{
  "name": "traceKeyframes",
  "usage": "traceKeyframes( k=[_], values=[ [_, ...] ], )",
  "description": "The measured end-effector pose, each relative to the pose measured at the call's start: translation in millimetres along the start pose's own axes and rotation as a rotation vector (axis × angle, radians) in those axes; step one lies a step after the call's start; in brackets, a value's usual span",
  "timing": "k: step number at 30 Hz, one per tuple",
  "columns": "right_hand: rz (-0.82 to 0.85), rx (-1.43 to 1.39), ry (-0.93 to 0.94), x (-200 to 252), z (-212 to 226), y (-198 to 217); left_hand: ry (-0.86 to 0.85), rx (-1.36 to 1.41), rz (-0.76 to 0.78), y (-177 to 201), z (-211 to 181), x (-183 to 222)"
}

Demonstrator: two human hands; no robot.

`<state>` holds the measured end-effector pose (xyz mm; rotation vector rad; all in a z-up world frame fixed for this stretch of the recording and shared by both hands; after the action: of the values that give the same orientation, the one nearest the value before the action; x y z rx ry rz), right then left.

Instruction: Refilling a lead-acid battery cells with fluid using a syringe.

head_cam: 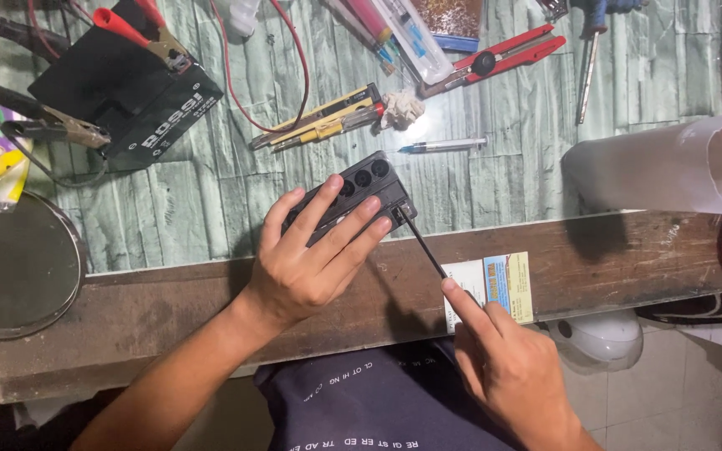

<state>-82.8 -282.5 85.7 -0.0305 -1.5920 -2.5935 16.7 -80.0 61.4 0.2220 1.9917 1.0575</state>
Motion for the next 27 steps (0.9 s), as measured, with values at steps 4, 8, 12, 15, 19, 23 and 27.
traceKeyframes(
  k=[4,8,12,15,19,23,27],
  values=[
    [0.006,-0.011,-0.005,-2.8,3.2,-0.9,0.0,0.007,0.012,-0.1,-1.0,-0.8],
    [-0.016,-0.002,0.001,-0.3,2.5,1.9,0.004,0.013,0.005,-1.0,-1.9,-1.6],
    [-0.017,0.003,0.005,-3.6,3.6,0.4,-0.003,0.0,-0.001,-1.0,-0.7,-0.8],
    [-0.006,0.008,-0.004,-1.8,2.2,1.5,-0.001,0.003,0.012,-0.5,-0.8,-1.8],
    [-0.016,-0.01,0.011,-3.5,4.6,1.0,0.006,-0.008,0.01,-0.4,0.0,0.9],
    [-0.002,0.009,-0.021,1.4,1.2,2.4,0.005,0.015,0.004,-0.6,-2.0,-1.3],
    [0.024,0.01,-0.02,1.8,-0.1,-0.6,0.013,0.019,0.01,-0.2,-0.8,-2.8]
  ],
)
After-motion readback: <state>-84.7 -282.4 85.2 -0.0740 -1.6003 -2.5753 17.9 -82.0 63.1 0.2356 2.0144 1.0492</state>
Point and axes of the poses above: each hand's wrist, its own x-axis away from the middle knuckle, its own y-axis out of the back of the hand, z = x × y, the point moved 7 cm from there along -x, towards the middle knuckle, and after that the axes turned 9 degrees about -z, right-handed, at the moved point
